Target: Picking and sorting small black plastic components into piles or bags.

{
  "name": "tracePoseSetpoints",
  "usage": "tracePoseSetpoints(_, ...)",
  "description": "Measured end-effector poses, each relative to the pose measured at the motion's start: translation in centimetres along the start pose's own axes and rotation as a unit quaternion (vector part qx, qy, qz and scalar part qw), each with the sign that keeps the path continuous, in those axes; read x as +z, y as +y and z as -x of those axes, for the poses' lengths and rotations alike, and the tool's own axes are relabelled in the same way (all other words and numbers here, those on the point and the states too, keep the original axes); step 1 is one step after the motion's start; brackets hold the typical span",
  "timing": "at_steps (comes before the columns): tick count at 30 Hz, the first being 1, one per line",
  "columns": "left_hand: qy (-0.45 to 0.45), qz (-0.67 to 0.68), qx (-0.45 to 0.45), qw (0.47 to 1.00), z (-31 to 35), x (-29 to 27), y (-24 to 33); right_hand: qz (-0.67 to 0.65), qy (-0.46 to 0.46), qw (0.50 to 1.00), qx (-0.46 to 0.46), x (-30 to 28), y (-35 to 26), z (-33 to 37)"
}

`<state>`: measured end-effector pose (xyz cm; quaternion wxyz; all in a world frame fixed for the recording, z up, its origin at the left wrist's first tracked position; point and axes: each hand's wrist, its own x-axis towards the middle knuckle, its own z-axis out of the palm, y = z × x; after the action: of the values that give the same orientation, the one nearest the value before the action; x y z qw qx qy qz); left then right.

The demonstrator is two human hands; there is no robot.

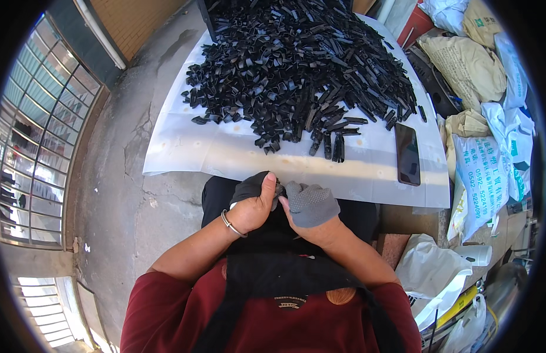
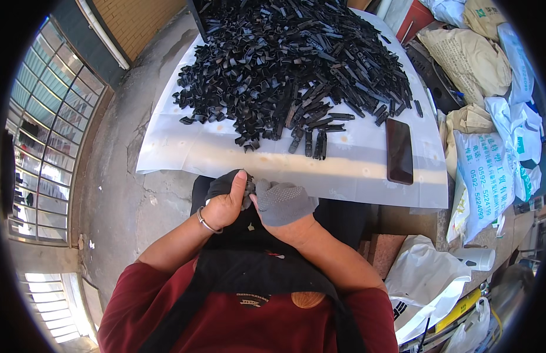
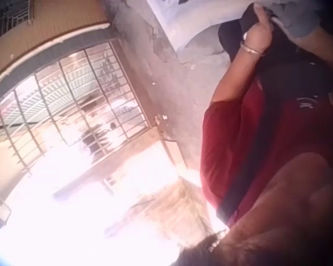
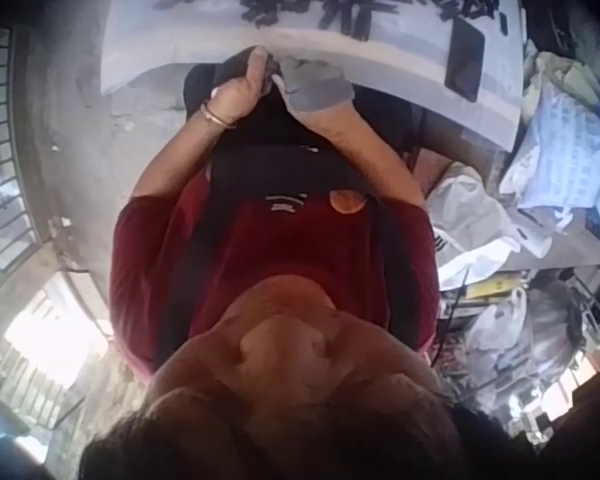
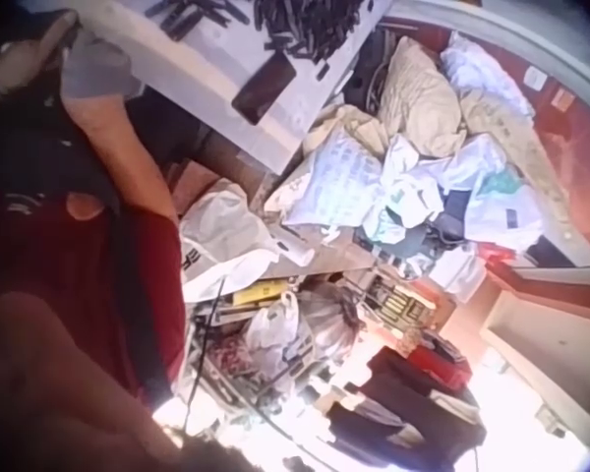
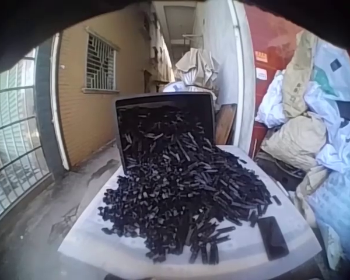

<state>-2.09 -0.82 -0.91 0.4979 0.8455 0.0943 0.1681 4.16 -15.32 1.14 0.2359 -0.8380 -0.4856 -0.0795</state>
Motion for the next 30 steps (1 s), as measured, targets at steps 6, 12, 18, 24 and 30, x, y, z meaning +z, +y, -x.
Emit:
tracePoseSetpoints(6, -0.086, 0.001, -0.046, 0.995, 0.7, 0.1, 1.1, -0.036, 0.002, 0.999, -0.022, 1.9, 0.7, 0.6)
tracePoseSetpoints(12, -0.111, -0.034, 0.048, 0.992, -0.1, -1.1, 1.0, -0.062, 0.011, 0.997, -0.053, 1.1, 1.6, 0.6)
tracePoseSetpoints(18, -0.021, -0.231, 0.055, 0.971, -3.7, -4.7, 1.8, -0.105, -0.198, 0.975, 0.003, -3.9, 2.4, -1.6)
tracePoseSetpoints(24, -0.013, -0.344, 0.137, 0.929, -6.7, -2.7, -0.7, 0.134, -0.067, 0.988, 0.038, -2.2, 6.8, -4.7)
tracePoseSetpoints(30, 0.028, -0.381, 0.120, 0.916, -6.7, -0.8, -3.3, 0.214, -0.007, 0.976, -0.049, -1.0, 8.3, -5.7)
